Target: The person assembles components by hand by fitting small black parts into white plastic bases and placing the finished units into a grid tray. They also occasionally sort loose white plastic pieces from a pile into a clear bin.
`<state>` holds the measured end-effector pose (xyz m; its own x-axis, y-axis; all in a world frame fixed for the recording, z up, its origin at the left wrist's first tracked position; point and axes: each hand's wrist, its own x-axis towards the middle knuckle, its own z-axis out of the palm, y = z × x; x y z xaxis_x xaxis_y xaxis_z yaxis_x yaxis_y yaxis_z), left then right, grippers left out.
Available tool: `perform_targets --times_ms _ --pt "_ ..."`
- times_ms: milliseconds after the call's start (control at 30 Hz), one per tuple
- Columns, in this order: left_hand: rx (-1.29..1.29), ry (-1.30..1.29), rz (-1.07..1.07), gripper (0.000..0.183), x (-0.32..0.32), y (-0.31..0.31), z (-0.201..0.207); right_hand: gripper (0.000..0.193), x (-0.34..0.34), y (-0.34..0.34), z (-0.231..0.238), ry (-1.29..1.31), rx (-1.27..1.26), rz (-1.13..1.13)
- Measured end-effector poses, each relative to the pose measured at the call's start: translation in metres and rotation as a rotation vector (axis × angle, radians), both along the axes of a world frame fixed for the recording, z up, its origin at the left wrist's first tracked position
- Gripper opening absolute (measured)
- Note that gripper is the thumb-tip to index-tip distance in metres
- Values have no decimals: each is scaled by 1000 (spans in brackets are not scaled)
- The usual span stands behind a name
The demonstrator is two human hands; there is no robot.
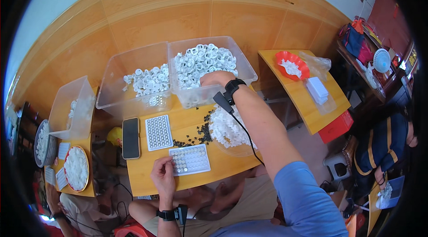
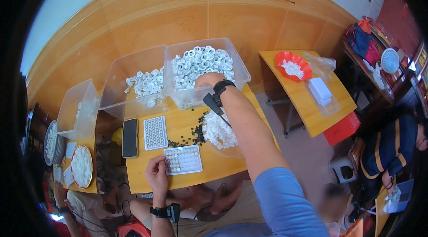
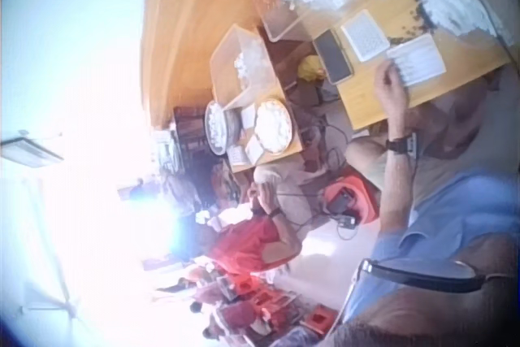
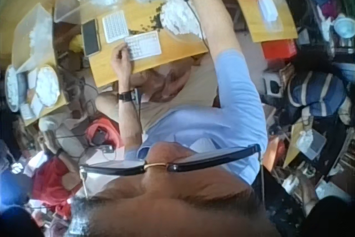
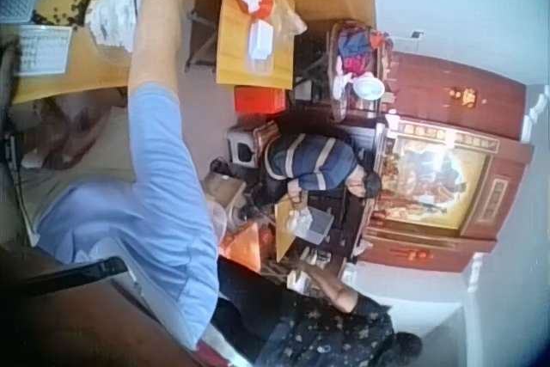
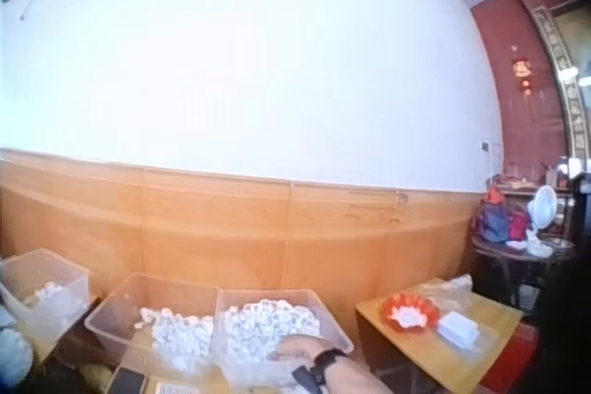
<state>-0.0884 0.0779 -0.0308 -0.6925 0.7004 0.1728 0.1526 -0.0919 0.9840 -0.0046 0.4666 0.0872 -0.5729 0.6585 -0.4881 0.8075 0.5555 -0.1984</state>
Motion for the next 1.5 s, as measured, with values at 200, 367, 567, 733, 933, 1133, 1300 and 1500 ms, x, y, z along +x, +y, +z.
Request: perform_targets --times_ms 200,367,567,733,933,1133,1300,1500 --pt "32 11 15 15 -4 -1 -11 56 0 24 -31 91 -40 75" --pt "2 40 13 14 -4 0 -10 59 -2 32 -38 82 8 189" --pt "22 18 17 16 -4 2 -10 46 -4 15 -22 93 -6 133" --pt "10 47 0 15 -4 -1 -8 42 -8 14 -17 127 19 161" --pt "22 21 1 14 -2 0 -3 40 0 20 -28 212 0 151" --pt "-38 109 40 14 -4 -1 -3 34 -6 30 -31 218 140 381" --pt "13 103 -5 14 -4 -2 -20 28 -4 32 -30 346 32 247" --pt "68 73 -5 15 -5 0 -21 22 -2 24 -19 428 136 140"
